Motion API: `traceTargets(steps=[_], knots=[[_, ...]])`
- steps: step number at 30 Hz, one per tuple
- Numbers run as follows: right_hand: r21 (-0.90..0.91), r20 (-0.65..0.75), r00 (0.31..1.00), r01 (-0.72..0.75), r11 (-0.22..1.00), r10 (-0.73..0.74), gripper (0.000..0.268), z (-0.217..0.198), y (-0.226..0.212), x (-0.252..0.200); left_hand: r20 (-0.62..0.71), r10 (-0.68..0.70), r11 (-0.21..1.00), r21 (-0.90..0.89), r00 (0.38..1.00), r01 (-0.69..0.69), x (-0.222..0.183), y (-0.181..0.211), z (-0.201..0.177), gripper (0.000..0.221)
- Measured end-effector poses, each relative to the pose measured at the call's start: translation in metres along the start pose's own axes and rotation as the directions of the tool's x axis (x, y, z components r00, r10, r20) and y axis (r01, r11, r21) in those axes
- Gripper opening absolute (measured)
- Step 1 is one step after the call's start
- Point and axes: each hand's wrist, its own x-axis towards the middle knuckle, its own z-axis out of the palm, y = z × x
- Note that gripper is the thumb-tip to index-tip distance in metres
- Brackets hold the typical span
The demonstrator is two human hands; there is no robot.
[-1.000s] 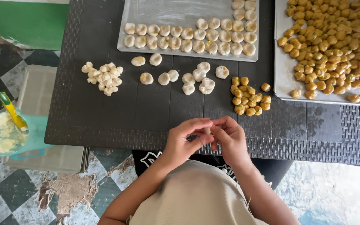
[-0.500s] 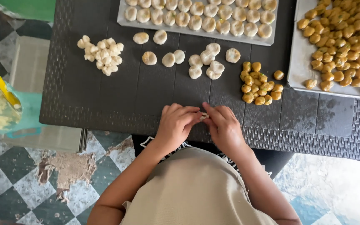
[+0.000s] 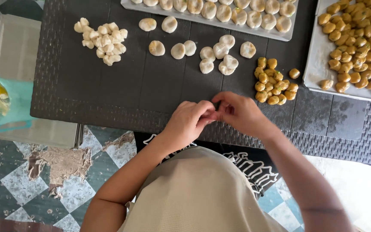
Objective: A person is manually assembling small stuffed bread pieces by flattening dough, adding filling, and pinching them closed.
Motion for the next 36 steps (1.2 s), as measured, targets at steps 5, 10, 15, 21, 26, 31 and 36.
traceTargets(steps=[5, 10, 15, 21, 26, 31, 36], knots=[[-0.375, 0.289, 0.932, -0.100, 0.921, 0.219, 0.051, -0.010, -0.029, 0.030, -0.148, 0.001, 1.000, -0.023, 0.989, -0.005, -0.015, 0.001, -0.008, 0.029], [-0.707, 0.304, 0.917, 0.036, 0.706, 0.257, 0.044, -0.001, -0.044, 0.035, -0.229, 0.117, 0.987, 0.132, 0.966, -0.089, -0.025, -0.009, 0.001, 0.026], [-0.582, 0.377, 0.886, 0.000, 0.813, 0.270, 0.041, -0.003, -0.041, 0.033, -0.168, 0.181, 0.972, 0.178, 0.969, -0.151, -0.019, 0.004, -0.006, 0.032], [-0.459, 0.409, 0.900, 0.062, 0.886, 0.149, 0.049, -0.015, -0.045, 0.027, -0.237, 0.162, 0.967, 0.230, 0.958, -0.107, -0.025, -0.013, 0.008, 0.026], [-0.535, 0.281, 0.958, 0.111, 0.838, 0.053, 0.046, 0.005, -0.012, 0.012, -0.231, 0.191, 0.914, 0.396, 0.954, -0.087, -0.019, 0.001, 0.010, 0.016], [-0.126, -0.170, 0.954, 0.229, 0.965, -0.248, 0.032, 0.021, 0.032, -0.025, -0.177, 0.157, 0.861, 0.506, 0.972, -0.047, -0.008, 0.021, 0.010, 0.010], [-0.100, -0.723, 0.686, 0.010, 0.995, -0.079, 0.014, 0.059, 0.069, -0.083, 0.043, -0.030, 0.897, 0.442, 0.999, 0.008, -0.009, 0.019, 0.027, 0.025]])
